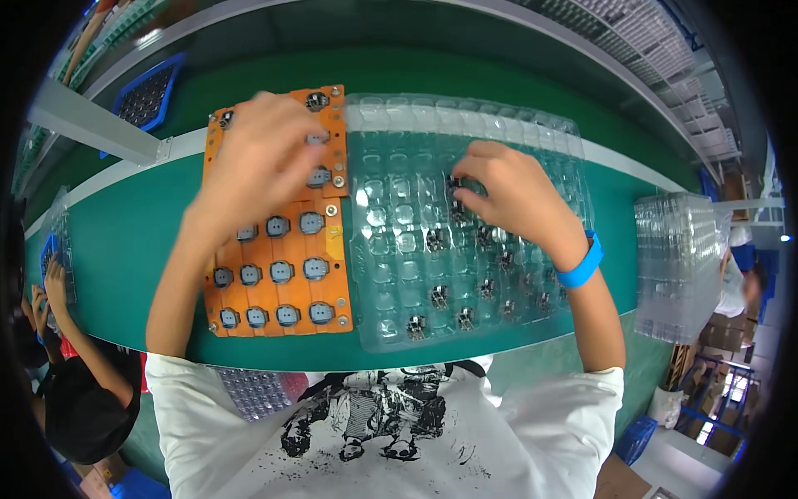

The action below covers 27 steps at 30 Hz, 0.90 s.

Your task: Place small electronic components from a tray into individual slots on a larger assembly board.

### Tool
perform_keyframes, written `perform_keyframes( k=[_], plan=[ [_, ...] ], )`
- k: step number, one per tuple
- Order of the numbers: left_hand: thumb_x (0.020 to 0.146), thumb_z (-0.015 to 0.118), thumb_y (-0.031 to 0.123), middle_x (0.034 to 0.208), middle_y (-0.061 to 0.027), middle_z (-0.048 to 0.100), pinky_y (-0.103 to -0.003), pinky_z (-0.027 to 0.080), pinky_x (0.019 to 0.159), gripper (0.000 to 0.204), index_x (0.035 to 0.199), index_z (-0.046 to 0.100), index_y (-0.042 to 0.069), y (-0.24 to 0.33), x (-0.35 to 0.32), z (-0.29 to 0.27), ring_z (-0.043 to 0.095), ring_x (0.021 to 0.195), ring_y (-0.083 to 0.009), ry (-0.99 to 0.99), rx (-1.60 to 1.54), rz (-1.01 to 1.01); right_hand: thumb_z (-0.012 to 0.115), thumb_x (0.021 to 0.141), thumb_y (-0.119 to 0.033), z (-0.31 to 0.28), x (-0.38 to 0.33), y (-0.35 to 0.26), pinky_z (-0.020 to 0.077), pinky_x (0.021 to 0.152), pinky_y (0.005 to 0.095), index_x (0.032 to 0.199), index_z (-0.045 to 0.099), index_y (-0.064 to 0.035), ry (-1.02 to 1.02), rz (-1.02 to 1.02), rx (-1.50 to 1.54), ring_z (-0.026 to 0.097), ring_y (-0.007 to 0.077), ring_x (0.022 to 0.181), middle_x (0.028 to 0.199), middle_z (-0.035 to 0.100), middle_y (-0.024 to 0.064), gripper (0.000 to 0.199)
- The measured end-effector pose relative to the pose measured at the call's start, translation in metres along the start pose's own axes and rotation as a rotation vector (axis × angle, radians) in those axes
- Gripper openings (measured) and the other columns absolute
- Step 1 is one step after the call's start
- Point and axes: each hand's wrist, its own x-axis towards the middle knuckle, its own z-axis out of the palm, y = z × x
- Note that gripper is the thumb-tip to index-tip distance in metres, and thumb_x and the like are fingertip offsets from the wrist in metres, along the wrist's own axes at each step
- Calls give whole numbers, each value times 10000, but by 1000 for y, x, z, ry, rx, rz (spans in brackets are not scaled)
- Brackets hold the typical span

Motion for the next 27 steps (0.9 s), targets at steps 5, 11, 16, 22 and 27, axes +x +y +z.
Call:
perform_keyframes(
  k=[5, 11, 16, 22, 27],
  plan=[
    [745, 765, 263, 895, -66, 551, -392, 415, 771, 238, 785, 656, 55, 99, 7, 54, 533, 917, -246, -182, -80, 106, 715, 743, -49, 12, -12, 0, 474, 662, 429, 804, 676, -5, -13, 24, -34, 589, 322, 765, 794, 558, 113, 84],
    [647, 691, 124, 816, -89, 580, -375, 416, 749, 124, 716, 674, 22, 126, 1, 84, 547, 870, -251, -294, 81, 41, 706, 755, -32, -1, -5, -16, 462, 601, 424, 787, 651, 4, 11, -83, -272, 584, 311, 723, 785, 545, 119, 74],
    [591, 714, 124, 789, -97, 583, -371, 411, 680, 155, 707, 682, 27, 139, 4, 96, 553, 815, -243, -259, 103, -74, 687, 798, 2, -8, 36, -40, 447, 594, 413, 840, 644, 19, 202, -126, -51, 574, 325, 700, 799, 538, 139, 62],
    [697, 686, 155, 817, -66, 595, -365, 373, 664, 152, 805, 738, 63, 149, 12, 99, 549, 835, -242, -367, 226, -122, 660, 814, -47, 51, 124, -47, 507, 629, 402, 799, 646, 16, 248, -318, -213, 614, 316, 727, 822, 572, 143, 66],
    [743, 653, 156, 824, -61, 576, -366, 382, 653, 162, 820, 736, 40, 149, 10, 93, 545, 826, -243, -368, 253, 50, 653, 768, -34, 56, 134, -58, 533, 638, 393, 752, 636, 16, 147, -400, -332, 632, 297, 740, 825, 595, 124, 54]
  ],
)
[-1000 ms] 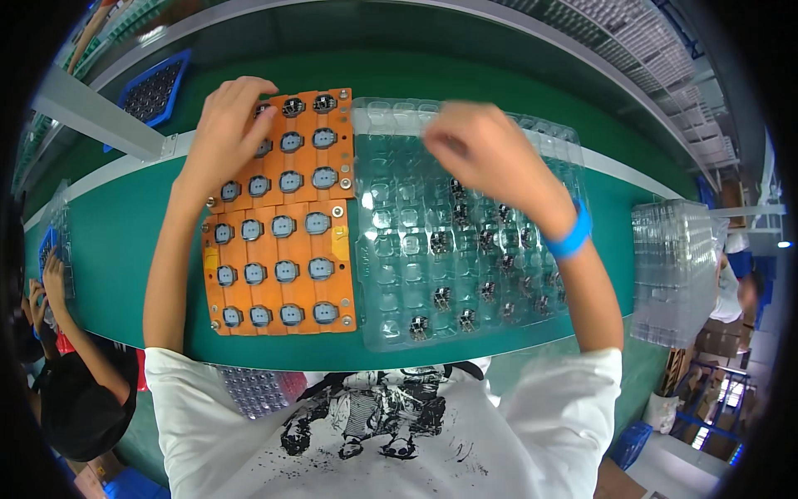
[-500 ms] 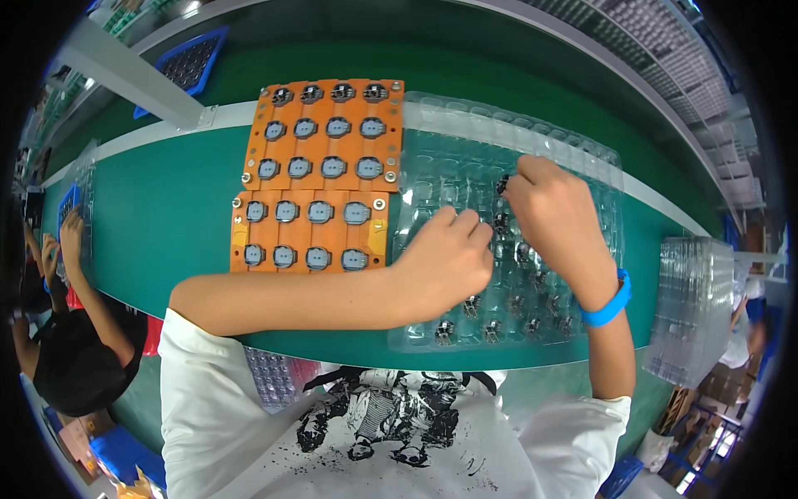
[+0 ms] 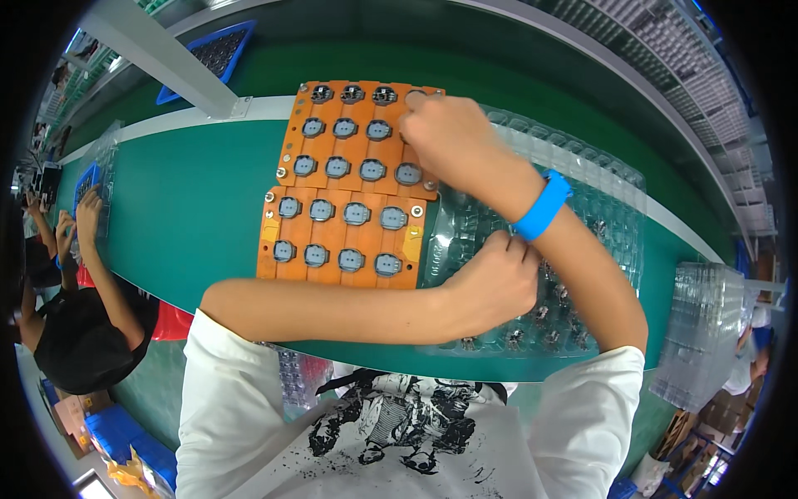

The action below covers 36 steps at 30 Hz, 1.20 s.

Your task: Place small electronic components from a tray into individual slots on a larger assembly board.

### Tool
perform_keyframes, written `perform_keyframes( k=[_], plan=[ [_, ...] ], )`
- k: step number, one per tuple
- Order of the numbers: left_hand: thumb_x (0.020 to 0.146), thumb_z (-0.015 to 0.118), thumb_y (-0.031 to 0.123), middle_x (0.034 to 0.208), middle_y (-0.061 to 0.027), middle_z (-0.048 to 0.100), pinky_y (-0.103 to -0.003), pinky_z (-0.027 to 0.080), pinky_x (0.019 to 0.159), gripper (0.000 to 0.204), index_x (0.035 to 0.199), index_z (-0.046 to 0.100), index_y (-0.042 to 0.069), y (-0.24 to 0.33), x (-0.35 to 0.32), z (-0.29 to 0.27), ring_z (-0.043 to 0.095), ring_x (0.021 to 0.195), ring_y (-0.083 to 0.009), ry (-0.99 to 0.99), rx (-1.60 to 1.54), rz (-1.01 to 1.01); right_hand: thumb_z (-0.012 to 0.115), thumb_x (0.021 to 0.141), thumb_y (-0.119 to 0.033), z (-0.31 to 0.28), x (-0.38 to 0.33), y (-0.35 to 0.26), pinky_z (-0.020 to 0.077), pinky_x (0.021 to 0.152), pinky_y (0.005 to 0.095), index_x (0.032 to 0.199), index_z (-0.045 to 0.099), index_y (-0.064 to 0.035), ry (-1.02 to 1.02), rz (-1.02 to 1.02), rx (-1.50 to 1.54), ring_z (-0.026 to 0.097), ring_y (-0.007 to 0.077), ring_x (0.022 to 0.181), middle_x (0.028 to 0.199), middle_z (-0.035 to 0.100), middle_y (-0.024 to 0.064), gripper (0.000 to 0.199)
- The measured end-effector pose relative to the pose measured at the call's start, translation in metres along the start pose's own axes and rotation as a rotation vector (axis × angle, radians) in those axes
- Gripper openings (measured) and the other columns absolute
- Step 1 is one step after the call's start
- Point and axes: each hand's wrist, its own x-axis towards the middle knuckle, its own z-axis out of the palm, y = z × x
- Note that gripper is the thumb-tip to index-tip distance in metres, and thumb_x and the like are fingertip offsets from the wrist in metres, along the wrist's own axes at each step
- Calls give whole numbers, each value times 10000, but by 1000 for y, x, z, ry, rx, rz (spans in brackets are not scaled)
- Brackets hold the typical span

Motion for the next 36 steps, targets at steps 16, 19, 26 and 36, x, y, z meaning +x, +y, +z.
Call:
perform_keyframes(
  k=[16, 19, 26, 36],
  plan=[
    [833, 678, 29, 864, -93, 573, -373, 513, 632, 90, 875, 599, 18, -227, -143, -44, 612, 773, -291, 415, -82, -356, 655, 746, -41, 4, -4, 4, 522, 623, 390, 719, 613, 9, 44, 20, 43, 619, 299, 738, 836, 593, 129, 70],
    [854, 673, 38, 887, -95, 590, -381, 514, 665, 77, 879, 602, 18, -229, -153, -35, 615, 791, -303, 377, -105, -425, 656, 752, -41, 9, -7, 7, 524, 623, 385, 721, 614, 7, 64, 14, 56, 621, 295, 738, 830, 591, 125, 72],
    [866, 667, 43, 916, -105, 613, -392, 533, 699, 84, 907, 600, 11, -224, -149, -33, 630, 835, -313, 385, -147, -399, 668, 826, -81, 5, -9, 7, 505, 629, 399, 780, 658, 7, -40, 74, 170, 614, 292, 734, 825, 589, 104, 100],
    [881, 644, 49, 917, -93, 614, -393, 536, 688, 78, 923, 589, 15, -219, -147, -35, 634, 833, -314, 342, -101, -398, 679, 837, -98, -2, -5, 10, 502, 648, 386, 857, 705, 10, 65, 159, 406, 621, 294, 717, 817, 628, 101, 113]
  ],
)
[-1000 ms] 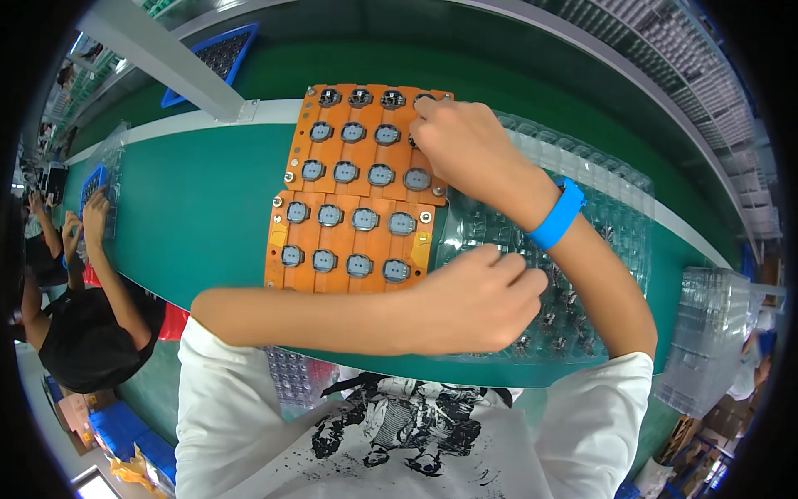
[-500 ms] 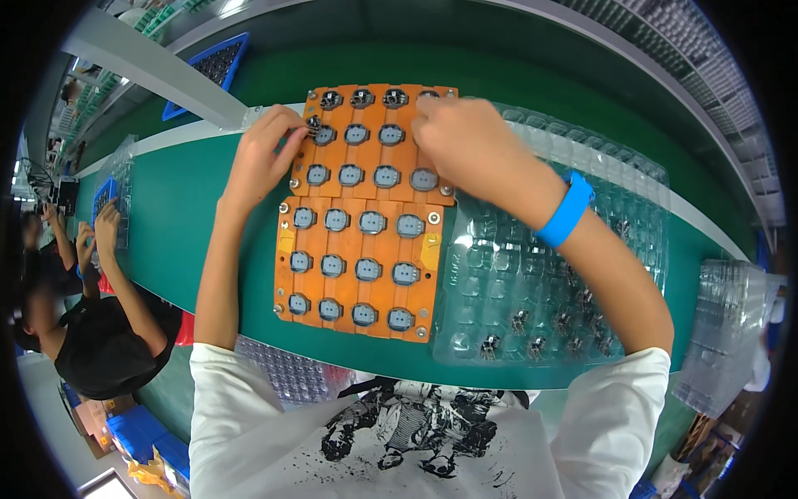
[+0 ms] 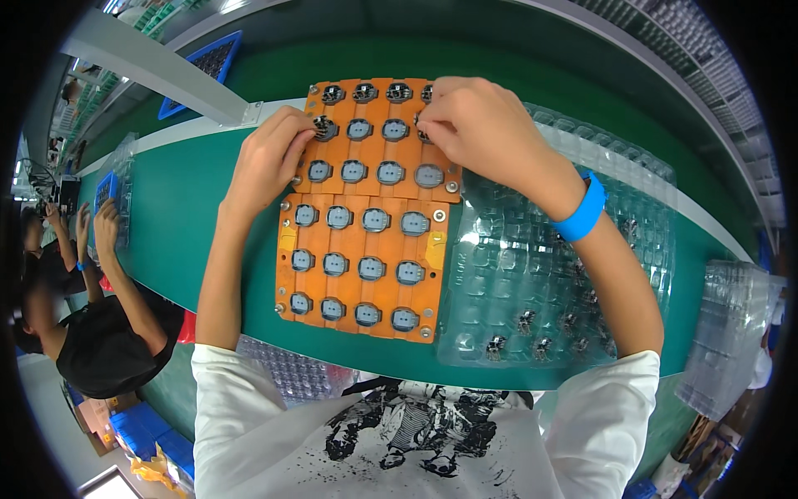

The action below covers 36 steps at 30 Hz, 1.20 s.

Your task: Place small electronic components from a tray into individual slots on a larger assembly board.

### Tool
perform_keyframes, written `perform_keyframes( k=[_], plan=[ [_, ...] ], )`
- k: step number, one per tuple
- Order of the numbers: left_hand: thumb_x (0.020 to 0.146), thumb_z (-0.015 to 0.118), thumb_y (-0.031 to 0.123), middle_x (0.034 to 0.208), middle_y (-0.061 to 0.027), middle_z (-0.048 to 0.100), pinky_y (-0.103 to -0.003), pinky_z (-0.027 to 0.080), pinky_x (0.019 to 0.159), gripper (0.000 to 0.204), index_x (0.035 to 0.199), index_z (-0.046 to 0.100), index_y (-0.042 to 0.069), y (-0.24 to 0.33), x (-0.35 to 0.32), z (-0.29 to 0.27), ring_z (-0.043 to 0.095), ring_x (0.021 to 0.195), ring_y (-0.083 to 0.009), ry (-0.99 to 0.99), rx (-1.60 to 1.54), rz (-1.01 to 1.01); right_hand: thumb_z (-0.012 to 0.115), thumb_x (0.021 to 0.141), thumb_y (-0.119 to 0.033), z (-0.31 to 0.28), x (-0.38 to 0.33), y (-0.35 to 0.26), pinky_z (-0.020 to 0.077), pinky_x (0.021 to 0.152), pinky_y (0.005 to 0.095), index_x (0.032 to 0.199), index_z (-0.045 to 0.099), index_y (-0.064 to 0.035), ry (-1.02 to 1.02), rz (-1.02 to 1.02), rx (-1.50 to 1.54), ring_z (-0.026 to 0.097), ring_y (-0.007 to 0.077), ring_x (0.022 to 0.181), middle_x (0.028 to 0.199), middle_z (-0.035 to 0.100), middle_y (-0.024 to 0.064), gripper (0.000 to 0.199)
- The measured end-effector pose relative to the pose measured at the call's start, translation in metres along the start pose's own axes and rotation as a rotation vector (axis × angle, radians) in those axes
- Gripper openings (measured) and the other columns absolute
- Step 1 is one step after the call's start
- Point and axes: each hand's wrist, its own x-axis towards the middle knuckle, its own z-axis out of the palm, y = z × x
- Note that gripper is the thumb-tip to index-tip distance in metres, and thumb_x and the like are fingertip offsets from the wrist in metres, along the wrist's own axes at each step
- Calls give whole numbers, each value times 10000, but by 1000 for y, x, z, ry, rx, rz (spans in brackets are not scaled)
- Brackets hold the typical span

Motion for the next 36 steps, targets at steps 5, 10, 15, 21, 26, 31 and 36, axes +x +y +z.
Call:
perform_keyframes(
  k=[5, 10, 15, 21, 26, 31, 36],
  plan=[
    [892, 635, 65, 923, -99, 616, -395, 535, 689, 66, 927, 604, 19, 1, 4, 1, 634, 826, -318, -30, -21, -13, 672, 846, -113, 20, 15, -10, 504, 650, 388, 823, 698, -5, 107, -95, -25, 624, 290, 729, 804, 616, 94, 113],
    [922, 613, 42, 951, -113, 626, -330, 517, 708, 89, 981, 640, -19, -2, -2, 1, 638, 829, -268, -72, -170, -141, 657, 859, -125, 39, 23, -18, 512, 647, 382, 790, 693, -23, 38, -76, -137, 626, 283, 731, 799, 623, 78, 128],
    [924, 618, 52, 956, -116, 637, -316, 514, 705, 109, 997, 655, -22, -3, -3, 5, 637, 829, -251, -45, -240, -180, 661, 856, -136, 44, 15, -13, 506, 624, 380, 812, 710, -27, 66, -16, -62, 626, 271, 730, 781, 624, 64, 127],
    [939, 608, 65, 895, -93, 628, -275, 483, 675, 103, 973, 654, -20, -5, -2, 5, 607, 768, -187, -21, -296, -216, 686, 847, -157, 40, 20, -9, 504, 630, 373, 879, 724, -27, 18, -64, -107, 629, 266, 756, 820, 632, 69, 140],
    [919, 631, 57, 837, -73, 604, -277, 451, 590, 67, 939, 650, -5, -9, 2, 14, 557, 664, -178, 128, -387, -247, 722, 829, -164, -3, 7, 4, 470, 610, 346, 1041, 699, -2, 133, -79, -34, 591, 219, 711, 861, 604, 88, 268],
    [911, 623, 38, 888, -71, 620, -282, 477, 679, 46, 922, 634, -5, 0, 17, 8, 589, 779, -186, 136, -248, -126, 678, 883, -81, -74, -53, 25, 342, 560, 265, 1092, 670, 38, 182, 175, -30, 426, 124, 644, 793, 485, 44, 240],
    [822, 648, 2, 925, -120, 631, -389, 492, 800, 76, 893, 622, -5, 16, 30, 17, 584, 891, -318, -74, -231, 64, 624, 922, -48, -115, -156, 52, 323, 580, 251, 1057, 662, 56, 210, 426, -79, 413, 95, 666, 781, 460, 41, 175]
  ],
)
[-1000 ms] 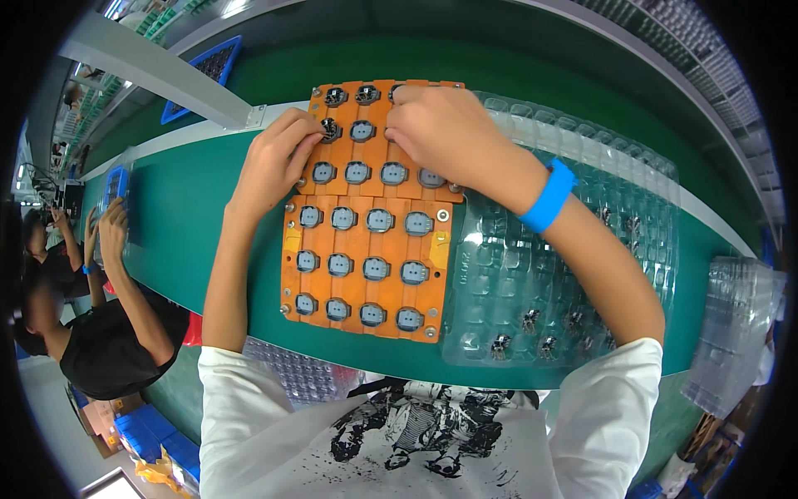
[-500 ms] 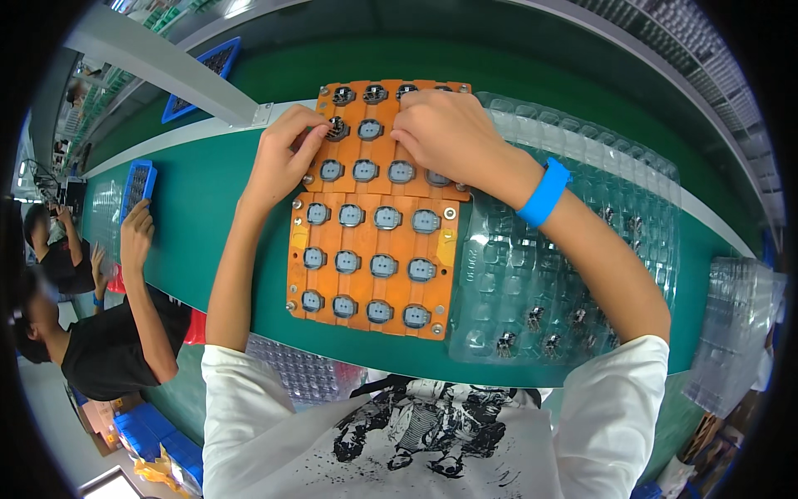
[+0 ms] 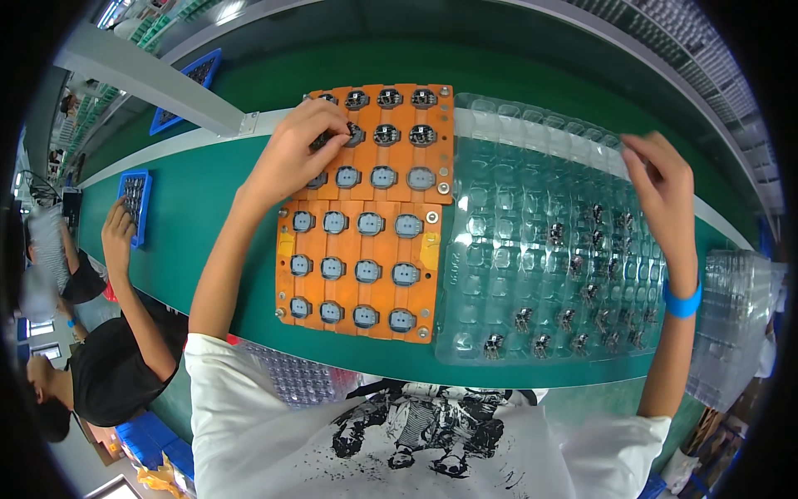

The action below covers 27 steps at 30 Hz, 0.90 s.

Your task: Place small electronic components from a tray into individual slots on a larger assembly board.

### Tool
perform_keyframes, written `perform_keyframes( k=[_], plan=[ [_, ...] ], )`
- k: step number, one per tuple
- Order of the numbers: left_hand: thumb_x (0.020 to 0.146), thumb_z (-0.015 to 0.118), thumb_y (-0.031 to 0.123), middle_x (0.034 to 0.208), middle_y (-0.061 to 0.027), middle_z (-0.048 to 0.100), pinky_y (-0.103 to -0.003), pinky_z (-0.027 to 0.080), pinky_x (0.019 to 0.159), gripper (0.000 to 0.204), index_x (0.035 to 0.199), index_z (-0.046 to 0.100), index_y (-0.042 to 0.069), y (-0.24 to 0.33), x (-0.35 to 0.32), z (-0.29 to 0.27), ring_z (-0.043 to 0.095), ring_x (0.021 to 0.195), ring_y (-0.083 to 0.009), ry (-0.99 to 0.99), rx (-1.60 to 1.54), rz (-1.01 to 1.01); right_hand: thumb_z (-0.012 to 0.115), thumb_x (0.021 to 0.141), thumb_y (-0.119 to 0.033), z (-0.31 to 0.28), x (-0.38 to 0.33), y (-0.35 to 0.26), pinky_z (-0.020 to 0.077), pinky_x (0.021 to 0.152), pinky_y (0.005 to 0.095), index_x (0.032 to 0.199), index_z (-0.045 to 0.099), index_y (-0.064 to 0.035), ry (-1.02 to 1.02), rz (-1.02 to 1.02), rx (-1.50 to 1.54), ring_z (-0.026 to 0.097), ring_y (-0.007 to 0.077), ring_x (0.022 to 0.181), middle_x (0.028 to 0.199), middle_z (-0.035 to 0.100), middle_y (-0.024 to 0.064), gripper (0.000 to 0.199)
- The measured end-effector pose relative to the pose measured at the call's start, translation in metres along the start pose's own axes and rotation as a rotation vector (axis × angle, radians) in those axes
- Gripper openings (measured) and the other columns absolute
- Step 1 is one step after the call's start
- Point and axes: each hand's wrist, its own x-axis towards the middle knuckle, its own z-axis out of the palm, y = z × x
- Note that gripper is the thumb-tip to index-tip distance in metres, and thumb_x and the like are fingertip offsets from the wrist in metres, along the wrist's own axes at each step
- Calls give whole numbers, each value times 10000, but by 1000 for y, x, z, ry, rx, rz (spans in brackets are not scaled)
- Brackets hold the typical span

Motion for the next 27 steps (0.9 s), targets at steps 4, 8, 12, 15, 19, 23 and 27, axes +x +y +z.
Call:
perform_keyframes(
  k=[4, 8, 12, 15, 19, 23, 27],
  plan=[
    [833, 660, -7, 926, -134, 651, -389, 500, 815, 72, 896, 625, -15, -4, -4, 9, 605, 894, -321, 22, -70, 11, 609, 929, -32, -13, -48, 16, 321, 577, 253, 1034, 663, 59, 67, 151, -33, 411, 93, 668, 781, 468, 42, 149],
    [834, 665, -38, 972, -144, 677, -368, 516, 776, 71, 874, 607, -40, -7, -13, 6, 639, 906, -306, 27, -122, -75, 641, 885, 0, -2, -56, -11, 330, 557, 257, 1024, 678, 30, 7, 134, -27, 418, 107, 633, 784, 501, 52, 146],
    [847, 655, -29, 990, -135, 657, -357, 507, 793, 62, 874, 601, -42, -5, -6, 5, 626, 922, -302, -30, -152, -111, 692, 809, 11, 5, -55, -30, 397, 561, 302, 995, 686, 6, -180, 125, -70, 511, 179, 625, 806, 557, 87, 187],
    [856, 654, -4, 1011, -129, 641, -370, 500, 809, 58, 878, 610, -35, 1, 1, -1, 610, 939, -313, -69, 15, -39, 718, 775, 2, 21, -50, -22, 442, 583, 372, 978, 690, -6, -203, 4, -179, 578, 263, 662, 842, 588, 113, 205],
    [856, 667, 38, 1001, -120, 620, -393, 492, 808, 89, 919, 633, -15, -5, -5, 3, 580, 932, -326, -29, 109, 47, 736, 767, -18, 17, -42, -22, 454, 599, 407, 929, 702, -13, -279, -66, -264, 590, 306, 676, 821, 594, 119, 166],
    [861, 656, 41, 989, -107, 615, -382, 489, 793, 113, 967, 646, 2, -10, -14, 0, 570, 892, -297, 72, -31, 6, 699, 795, 34, 13, -42, -34, 437, 558, 344, 882, 679, 12, -155, -73, -306, 570, 265, 632, 770, 563, 108, 92],
    [865, 643, 49, 972, -91, 620, -362, 493, 775, 140, 994, 662, -2, -21, -17, -19, 567, 847, -255, 41, -35, -66, 685, 817, 45, 11, -28, -62, 424, 540, 308, 863, 659, 24, -82, -64, -215, 561, 216, 617, 757, 554, 99, 57]
  ],
)
